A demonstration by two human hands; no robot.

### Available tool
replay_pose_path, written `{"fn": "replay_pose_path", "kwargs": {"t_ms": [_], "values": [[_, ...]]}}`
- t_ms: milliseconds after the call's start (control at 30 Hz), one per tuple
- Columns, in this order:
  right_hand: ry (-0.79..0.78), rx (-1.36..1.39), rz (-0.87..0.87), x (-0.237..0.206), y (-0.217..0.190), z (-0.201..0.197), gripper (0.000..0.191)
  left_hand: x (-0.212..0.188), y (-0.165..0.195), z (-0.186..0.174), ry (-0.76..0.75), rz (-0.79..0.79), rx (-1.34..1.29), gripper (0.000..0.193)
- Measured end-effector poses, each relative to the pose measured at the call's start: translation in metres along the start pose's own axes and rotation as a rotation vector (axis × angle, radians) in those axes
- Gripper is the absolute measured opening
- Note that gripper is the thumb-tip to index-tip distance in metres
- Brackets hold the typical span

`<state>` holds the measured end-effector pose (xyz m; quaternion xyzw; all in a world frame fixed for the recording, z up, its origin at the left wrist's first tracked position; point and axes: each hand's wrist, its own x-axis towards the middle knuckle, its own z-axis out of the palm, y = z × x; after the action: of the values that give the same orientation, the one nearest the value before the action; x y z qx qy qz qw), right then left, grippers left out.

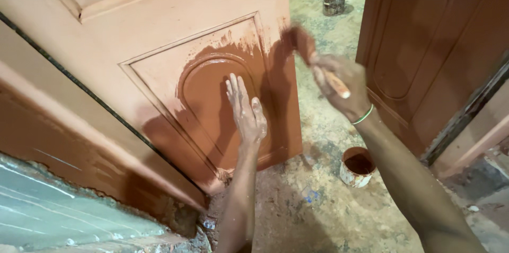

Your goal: The person paints a wooden door with reddish-brown paint using a wide brush, working over the recessed panels and edges while steadying the door with the other hand. They dip the brush into a paint can on the floor and continue coating the door surface and its side edge.

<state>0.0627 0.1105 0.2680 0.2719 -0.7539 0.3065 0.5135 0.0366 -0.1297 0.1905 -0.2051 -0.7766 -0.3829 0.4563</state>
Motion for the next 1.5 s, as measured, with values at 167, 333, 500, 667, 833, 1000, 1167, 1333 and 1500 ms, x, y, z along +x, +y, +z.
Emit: {"fn": "replay_pose_path", "kwargs": {"t_ms": [167,333,500,667,833,1000,1167,1333,1500], "values": [[0.118,-0.041,-0.085,0.005,-0.002,-0.011,0.014,-0.002,-0.002,-0.005,-0.017,0.002,0.001,0.063],[-0.501,-0.012,0.145,0.003,-0.007,-0.006,0.013,0.000,0.000,-0.005,-0.004,0.013,-0.010,0.063],[-0.704,0.085,0.323,-0.005,-0.010,0.003,0.017,0.003,0.002,-0.008,0.008,0.002,-0.013,0.063],[-0.038,0.199,0.033,0.000,-0.011,0.007,0.018,0.001,-0.003,-0.012,0.002,-0.011,0.004,0.063],[0.032,0.050,-0.063,0.007,-0.010,0.005,0.023,-0.002,-0.007,-0.009,-0.008,0.001,0.017,0.065],[-0.540,0.068,-0.038,0.004,-0.010,0.008,0.020,-0.003,-0.009,-0.009,-0.007,0.005,0.014,0.066],[-0.991,0.157,0.251,-0.004,-0.018,0.015,0.024,-0.001,-0.007,-0.016,0.014,0.000,0.007,0.065],[-0.222,0.148,0.089,0.000,-0.020,0.021,0.013,0.000,-0.010,-0.022,0.025,0.004,0.023,0.063],[0.129,-0.110,-0.097,0.008,-0.015,0.016,0.011,-0.003,-0.015,-0.026,0.014,-0.018,0.005,0.062]]}}
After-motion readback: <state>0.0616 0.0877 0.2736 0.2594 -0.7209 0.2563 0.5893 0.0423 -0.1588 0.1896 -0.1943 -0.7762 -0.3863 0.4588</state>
